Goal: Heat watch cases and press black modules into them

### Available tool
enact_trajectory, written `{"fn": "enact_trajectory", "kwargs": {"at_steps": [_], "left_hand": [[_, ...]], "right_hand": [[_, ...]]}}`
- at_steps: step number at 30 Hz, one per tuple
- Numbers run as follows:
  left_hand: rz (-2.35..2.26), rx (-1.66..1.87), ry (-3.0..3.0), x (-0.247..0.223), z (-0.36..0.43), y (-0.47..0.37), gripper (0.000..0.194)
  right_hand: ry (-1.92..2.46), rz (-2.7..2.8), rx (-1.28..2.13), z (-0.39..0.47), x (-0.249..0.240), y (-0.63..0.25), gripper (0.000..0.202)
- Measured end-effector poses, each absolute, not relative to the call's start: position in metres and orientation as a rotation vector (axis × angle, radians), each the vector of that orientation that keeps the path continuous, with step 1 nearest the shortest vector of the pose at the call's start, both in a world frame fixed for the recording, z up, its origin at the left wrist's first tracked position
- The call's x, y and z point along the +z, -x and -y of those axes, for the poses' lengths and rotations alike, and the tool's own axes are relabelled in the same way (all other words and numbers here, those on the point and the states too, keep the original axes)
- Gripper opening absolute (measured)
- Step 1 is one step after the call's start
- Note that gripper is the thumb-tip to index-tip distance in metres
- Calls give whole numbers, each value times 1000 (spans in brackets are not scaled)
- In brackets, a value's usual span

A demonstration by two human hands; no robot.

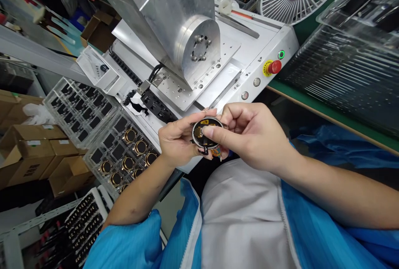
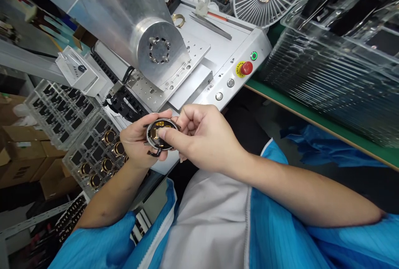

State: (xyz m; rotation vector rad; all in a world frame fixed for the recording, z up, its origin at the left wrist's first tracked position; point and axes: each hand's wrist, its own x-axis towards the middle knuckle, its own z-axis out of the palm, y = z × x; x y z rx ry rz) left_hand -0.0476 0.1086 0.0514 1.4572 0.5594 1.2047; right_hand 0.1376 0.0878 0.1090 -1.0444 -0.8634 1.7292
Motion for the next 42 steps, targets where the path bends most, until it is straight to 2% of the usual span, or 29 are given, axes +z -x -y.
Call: {"fn": "enact_trajectory", "kwargs": {"at_steps": [15, 21, 23, 29, 34, 39, 42], "left_hand": [[-550, 946, -1223, 57, -109, 50, 62], [-427, 982, -1281, 52, -114, 53, 60], [-435, 983, -1271, 51, -115, 53, 64], [-485, 943, -1247, 52, -116, 52, 54], [-486, 913, -1207, 50, -116, 54, 58], [-424, 938, -1218, 54, -116, 52, 49], [-471, 928, -1217, 55, -115, 51, 51]], "right_hand": [[1084, 945, 1764, -80, 108, -132, 41], [1063, 1016, 1703, -78, 111, -131, 50], [1063, 1038, 1682, -77, 112, -130, 50], [1045, 1014, 1648, -75, 111, -126, 49], [1028, 1016, 1622, -74, 111, -125, 50], [1065, 1023, 1657, -74, 114, -123, 49], [1060, 1025, 1685, -75, 116, -122, 50]]}}
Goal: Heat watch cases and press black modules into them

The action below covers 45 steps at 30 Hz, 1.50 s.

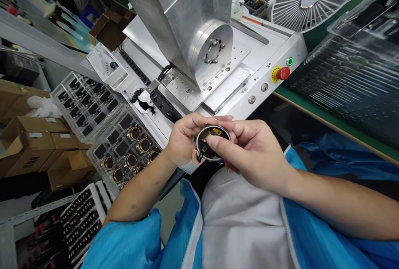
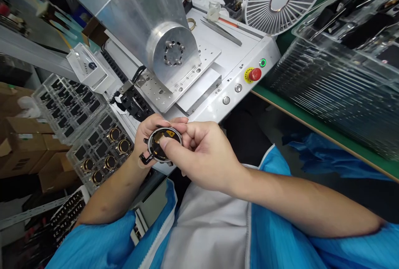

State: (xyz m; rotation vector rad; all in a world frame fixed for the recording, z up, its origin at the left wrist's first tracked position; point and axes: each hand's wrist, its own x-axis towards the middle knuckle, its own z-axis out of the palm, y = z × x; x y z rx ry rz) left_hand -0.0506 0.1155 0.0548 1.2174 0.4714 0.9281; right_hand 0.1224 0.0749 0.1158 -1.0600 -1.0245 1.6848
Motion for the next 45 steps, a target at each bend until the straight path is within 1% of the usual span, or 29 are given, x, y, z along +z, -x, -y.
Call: {"fn": "enact_trajectory", "kwargs": {"at_steps": [6, 11, 20, 29, 36, 42, 45], "left_hand": [[-460, 967, -1230, 53, -116, 51, 53], [-521, 919, -1217, 55, -117, 53, 55], [-434, 956, -1224, 58, -117, 52, 49], [-522, 952, -1248, 61, -115, 52, 52], [-450, 996, -1266, 60, -118, 51, 47], [-582, 1073, -1274, 53, -116, 52, 56], [-547, 1164, -1328, 50, -114, 50, 58]], "right_hand": [[1108, 1036, 1631, -75, 118, -121, 50], [1098, 1038, 1610, -76, 117, -120, 50], [1067, 1014, 1627, -74, 116, -119, 50], [1062, 1002, 1644, -72, 115, -118, 51], [1061, 1012, 1621, -71, 114, -118, 50], [1030, 921, 1720, -77, 110, -122, 53], [974, 805, 1777, -83, 109, -125, 52]]}}
